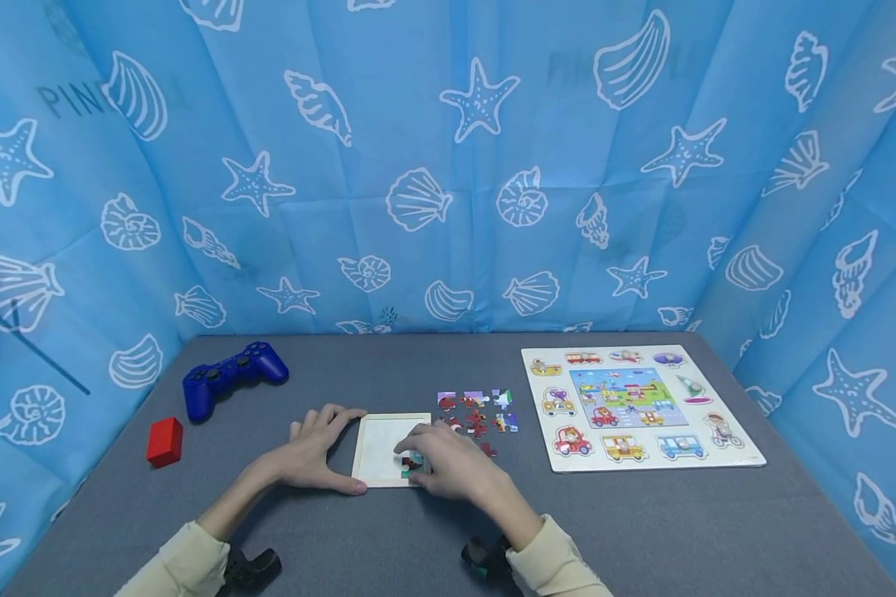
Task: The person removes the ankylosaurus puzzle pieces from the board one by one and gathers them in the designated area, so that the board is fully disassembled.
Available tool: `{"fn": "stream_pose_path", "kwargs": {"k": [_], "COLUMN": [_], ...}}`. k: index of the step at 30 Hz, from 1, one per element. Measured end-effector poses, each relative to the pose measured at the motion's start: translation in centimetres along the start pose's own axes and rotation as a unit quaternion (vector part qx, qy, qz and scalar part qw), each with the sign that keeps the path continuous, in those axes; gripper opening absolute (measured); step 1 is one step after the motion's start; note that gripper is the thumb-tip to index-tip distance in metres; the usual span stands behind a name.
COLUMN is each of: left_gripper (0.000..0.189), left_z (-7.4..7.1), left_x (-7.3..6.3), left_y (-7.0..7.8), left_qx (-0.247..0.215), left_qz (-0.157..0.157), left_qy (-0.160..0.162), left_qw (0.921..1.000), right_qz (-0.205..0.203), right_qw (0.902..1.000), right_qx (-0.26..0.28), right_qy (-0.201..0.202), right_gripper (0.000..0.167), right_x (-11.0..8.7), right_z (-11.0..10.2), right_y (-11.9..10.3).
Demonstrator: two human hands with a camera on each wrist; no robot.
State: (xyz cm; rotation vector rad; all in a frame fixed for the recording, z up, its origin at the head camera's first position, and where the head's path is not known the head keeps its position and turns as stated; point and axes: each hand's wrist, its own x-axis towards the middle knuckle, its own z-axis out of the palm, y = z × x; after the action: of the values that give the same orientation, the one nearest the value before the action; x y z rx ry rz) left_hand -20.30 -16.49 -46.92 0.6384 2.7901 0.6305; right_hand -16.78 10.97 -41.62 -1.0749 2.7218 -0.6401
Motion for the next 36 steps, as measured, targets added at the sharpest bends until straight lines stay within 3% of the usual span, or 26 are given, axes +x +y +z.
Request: {"fn": "stream_pose_path", "kwargs": {"k": [12,17,27,36], "left_gripper": [0.114,0.114,0.112,0.111], "left_z": [-0.07,0.11,-0.23,-0.48], "left_x": [-0.34,-0.14,-0.32,-0.16], "left_y": [0.17,0.00,0.35,0.61], "left_qx": [-0.008,-0.004,-0.005,0.001], "left_qz": [0.020,0.003,0.010,-0.013], "left_qy": [0.018,0.011,0.008,-0.013], "left_qw": [0.9996,0.9999,0.9999,0.9998], "right_qz": [0.008,0.000,-0.002,-0.005], "right_qw": [0.9997,0.9996,0.9994,0.9998], "right_qx": [-0.017,-0.022,-0.025,0.010], "right_qy": [-0.013,-0.020,-0.023,-0.018], "right_gripper": [0.034,0.036,0.034,0.030], "right_x": [0.02,0.08,0.14,0.44], "right_z": [0.26,0.22,0.16,0.28], "right_y": [0.08,0.01,-0.17,-0.10]}}
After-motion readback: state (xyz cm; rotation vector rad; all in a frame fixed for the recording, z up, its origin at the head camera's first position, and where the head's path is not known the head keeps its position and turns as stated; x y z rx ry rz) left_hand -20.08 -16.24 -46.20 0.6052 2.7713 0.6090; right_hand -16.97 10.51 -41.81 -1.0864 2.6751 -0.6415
